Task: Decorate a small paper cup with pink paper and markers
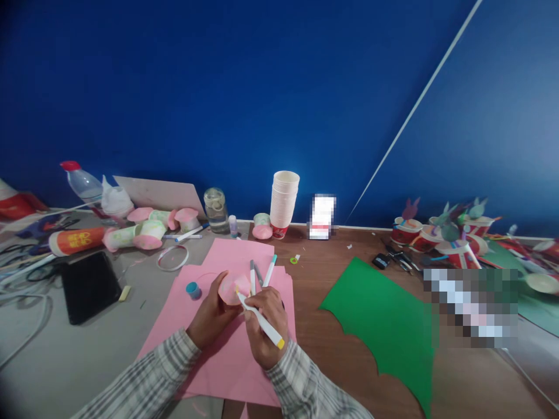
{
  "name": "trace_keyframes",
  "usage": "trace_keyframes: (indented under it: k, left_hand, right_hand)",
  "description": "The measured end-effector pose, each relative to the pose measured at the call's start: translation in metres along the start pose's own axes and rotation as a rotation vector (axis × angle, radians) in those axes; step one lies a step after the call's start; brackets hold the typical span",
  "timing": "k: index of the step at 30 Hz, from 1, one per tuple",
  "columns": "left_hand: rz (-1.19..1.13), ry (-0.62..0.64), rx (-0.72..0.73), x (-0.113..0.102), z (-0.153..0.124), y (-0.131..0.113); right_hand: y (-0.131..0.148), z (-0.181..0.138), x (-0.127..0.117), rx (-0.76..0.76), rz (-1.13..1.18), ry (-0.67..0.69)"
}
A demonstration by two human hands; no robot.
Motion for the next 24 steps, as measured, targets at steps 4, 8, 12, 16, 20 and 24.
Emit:
trace_keyframes:
  k: [4, 8, 12, 16, 20, 24]
  left_hand:
    - [0.017, 0.004, 0.012, 0.0006, 0.0001, 0.0019]
    - [-0.006, 0.007, 0.007, 0.0011, 0.0, 0.0012]
    - [0.004, 0.001, -0.005, 0.0002, -0.0004, -0.0026]
    - [0.026, -0.009, 0.004, -0.0008, -0.0007, -0.0039]
    - [0.012, 0.001, -0.005, 0.0005, -0.0005, -0.0013]
    - [0.013, -0.006, 0.003, -0.0004, -0.0006, -0.0035]
  right_hand:
    - [-0.0004, 0.0003, 0.0004, 0.0, 0.011, -0.01]
    - [-0.0012, 0.0004, 0.0008, 0.002, 0.022, -0.022]
    - [-0.0001, 0.0009, 0.0004, -0.002, 0.003, -0.008]
    - [0.0012, 0.0013, -0.0029, -0.007, -0.033, -0.023]
    - [0.0013, 0.001, -0.0028, -0.015, -0.028, -0.039]
    - [0.0003, 0.001, -0.0012, -0.007, -0.008, -0.031]
Point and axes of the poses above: each hand's wrist, its own z-axis towards the middle knuckle, its own x-axis out of the palm, y = z × x, the point moved 10 cm from there along z, towards the middle knuckle, and after that the axes turned 1 degree about y, right-handed, at the moved point
